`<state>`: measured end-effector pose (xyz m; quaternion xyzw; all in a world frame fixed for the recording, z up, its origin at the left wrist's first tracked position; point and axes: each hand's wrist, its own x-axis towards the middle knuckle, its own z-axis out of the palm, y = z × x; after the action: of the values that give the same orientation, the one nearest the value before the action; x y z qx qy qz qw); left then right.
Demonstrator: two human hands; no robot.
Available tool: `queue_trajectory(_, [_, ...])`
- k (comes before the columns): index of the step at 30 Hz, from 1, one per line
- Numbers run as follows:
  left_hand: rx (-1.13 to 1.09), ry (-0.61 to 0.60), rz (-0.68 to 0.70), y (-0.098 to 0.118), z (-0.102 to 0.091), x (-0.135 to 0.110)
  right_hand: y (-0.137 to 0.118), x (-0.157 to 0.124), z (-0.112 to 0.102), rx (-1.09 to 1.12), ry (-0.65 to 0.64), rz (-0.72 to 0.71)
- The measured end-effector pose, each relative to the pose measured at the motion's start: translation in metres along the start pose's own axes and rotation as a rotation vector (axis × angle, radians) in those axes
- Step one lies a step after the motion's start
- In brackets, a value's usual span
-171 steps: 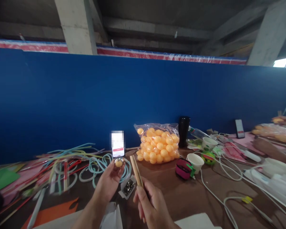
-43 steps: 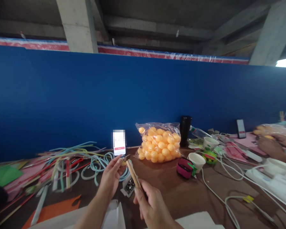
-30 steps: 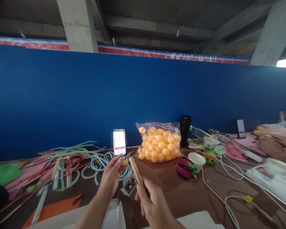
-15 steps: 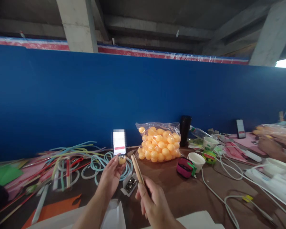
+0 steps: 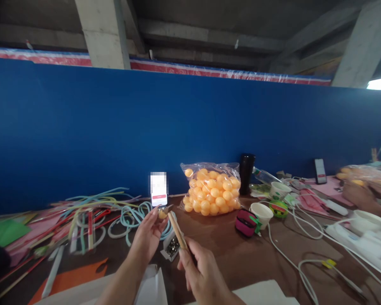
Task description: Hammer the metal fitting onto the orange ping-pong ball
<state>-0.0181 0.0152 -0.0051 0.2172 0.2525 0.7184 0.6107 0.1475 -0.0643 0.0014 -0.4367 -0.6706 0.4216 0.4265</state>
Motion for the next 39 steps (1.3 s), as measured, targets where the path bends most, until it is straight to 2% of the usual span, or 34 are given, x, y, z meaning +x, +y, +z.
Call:
queue_trajectory(3, [0.008, 0.009, -0.001, -0.001, 0.000, 0.001, -0.001, 0.000, 0.000, 0.027, 0.046, -0.008])
queue_trajectory(11, [0.020, 0.005, 0.008, -0.003, -0.002, 0.005, 0.001, 0.001, -0.001, 0.018, 0.050, 0.009])
queue_trajectory(15, [0.023, 0.005, 0.012, -0.003, -0.002, 0.004, 0.003, 0.001, -0.002, 0.003, -0.002, 0.005])
queue_trajectory(28, [0.044, 0.025, 0.022, -0.004, -0.003, 0.005, 0.002, 0.002, -0.003, 0.028, 0.014, 0.018])
queue_trajectory(33, [0.058, 0.029, 0.024, -0.005, -0.004, 0.006, 0.005, 0.002, -0.003, 0.015, -0.040, 0.039])
queue_trajectory(36, [0.068, 0.053, 0.037, -0.005, -0.005, 0.006, 0.005, 0.004, -0.007, 0.010, 0.007, 0.052])
queue_trajectory(39, [0.069, 0.080, 0.048, -0.005, -0.005, 0.007, 0.008, 0.008, -0.014, -0.087, 0.042, 0.103])
